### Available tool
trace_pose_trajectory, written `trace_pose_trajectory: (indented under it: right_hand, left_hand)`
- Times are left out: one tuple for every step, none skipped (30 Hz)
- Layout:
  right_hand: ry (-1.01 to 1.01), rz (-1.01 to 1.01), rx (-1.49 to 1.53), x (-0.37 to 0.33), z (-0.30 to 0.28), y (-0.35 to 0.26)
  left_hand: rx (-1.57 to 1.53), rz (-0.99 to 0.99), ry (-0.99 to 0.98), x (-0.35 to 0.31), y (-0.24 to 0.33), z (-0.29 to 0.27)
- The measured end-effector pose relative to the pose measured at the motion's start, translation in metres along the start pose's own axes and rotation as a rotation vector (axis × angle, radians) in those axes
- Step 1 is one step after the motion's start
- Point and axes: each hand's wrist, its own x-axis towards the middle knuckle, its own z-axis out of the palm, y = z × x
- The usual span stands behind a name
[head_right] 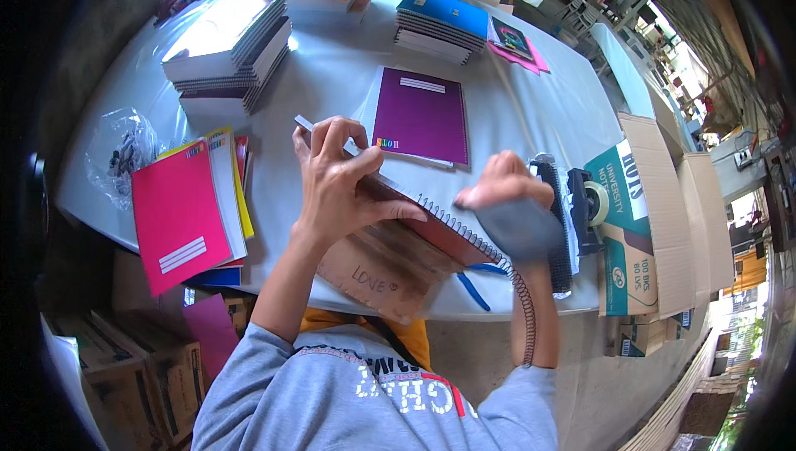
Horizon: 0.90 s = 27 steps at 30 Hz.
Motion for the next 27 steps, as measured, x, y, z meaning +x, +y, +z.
trace_pose_trajectory:
  right_hand:
    - [-0.011,-0.067,0.338,0.003,0.014,-0.006]
    - [-0.032,-0.002,0.309,0.004,0.012,0.002]
    - [-0.054,0.057,0.272,0.009,0.010,0.007]
    - [-0.060,0.021,-0.084,0.013,0.004,0.001]
    - [-0.065,-0.016,-0.438,0.020,-0.002,-0.002]
    - [-0.038,0.005,-0.251,0.023,-0.004,0.008]
    - [-0.039,-0.003,-0.264,0.019,-0.004,0.011]
    - [-0.105,0.043,-0.127,0.015,-0.001,0.012]
    - [-0.178,0.097,0.028,0.008,0.006,0.017]
    - [-0.156,0.174,0.008,0.000,0.013,0.017]
    - [-0.130,0.256,-0.158,-0.014,0.008,0.036]
    - [-0.067,0.248,-0.252,-0.017,0.005,0.043]
    - [-0.003,0.239,-0.347,-0.019,0.004,0.048]
    - [0.185,0.233,0.069,-0.027,0.006,0.051]
    - [0.234,0.153,0.564,-0.021,0.010,0.044]
    - [0.068,0.094,0.380,-0.016,0.010,0.040]
    - [-0.030,0.104,0.133,-0.009,0.013,0.042]
    - [-0.130,0.084,-0.124,0.001,0.013,0.042]
    - [-0.079,0.104,-0.242,0.004,0.014,0.059]
    - [0.090,0.168,-0.104,-0.001,0.013,0.057]
    - [0.232,0.211,0.037,0.007,0.016,0.047]
    - [0.124,-0.071,0.540,0.017,0.021,0.040]
    - [-0.038,-0.067,0.284,0.025,0.023,0.038]
    - [-0.186,-0.095,0.013,0.031,0.020,0.033]
    - [-0.217,-0.027,-0.256,0.034,0.018,0.044]
    - [-0.174,0.048,-0.402,0.029,0.013,0.060]
    - [-0.082,-0.001,-0.384,0.029,0.012,0.065]
  left_hand:
    - [-0.007,0.007,0.011,-0.003,-0.001,0.001]
    - [-0.003,-0.003,0.005,-0.005,-0.002,0.003]
    - [-0.010,0.012,0.010,-0.002,-0.002,0.004]
    - [-0.016,0.026,0.014,-0.001,-0.002,0.004]
    - [-0.014,0.028,0.013,-0.001,-0.003,0.005]
    - [-0.028,0.028,0.022,-0.002,-0.006,0.005]
    - [-0.059,0.033,0.037,0.001,-0.006,0.006]
    - [-0.066,0.038,0.049,0.005,-0.006,0.005]
    - [-0.079,0.032,0.008,0.005,-0.007,0.001]
    - [-0.101,0.035,-0.045,0.004,-0.006,-0.001]
    - [-0.105,0.036,-0.053,0.003,-0.004,0.000]
    - [-0.073,0.033,-0.039,0.003,-0.003,0.000]
    - [-0.040,0.029,-0.025,0.003,-0.002,0.000]
    - [-0.035,0.026,-0.020,0.004,-0.003,0.000]
    - [-0.033,0.025,-0.015,0.004,-0.005,0.001]
    - [-0.033,0.031,-0.028,0.002,-0.004,0.000]
    - [-0.026,0.030,-0.039,0.000,-0.003,-0.001]
    - [-0.016,0.021,-0.060,0.003,-0.002,-0.002]
    - [-0.005,0.012,-0.079,0.006,-0.001,-0.004]
    - [-0.025,0.011,-0.085,0.004,-0.002,-0.004]
    - [-0.010,0.010,-0.055,0.005,-0.003,-0.005]
    - [-0.003,0.009,-0.048,0.003,-0.003,-0.004]
    - [0.005,0.008,-0.041,0.003,-0.005,-0.005]
    - [0.012,0.015,-0.110,0.009,-0.005,-0.011]
    - [0.014,0.020,-0.115,0.008,-0.006,-0.010]
    - [0.006,0.011,-0.110,0.006,-0.005,-0.009]
    - [0.007,0.001,-0.083,0.006,-0.007,-0.008]
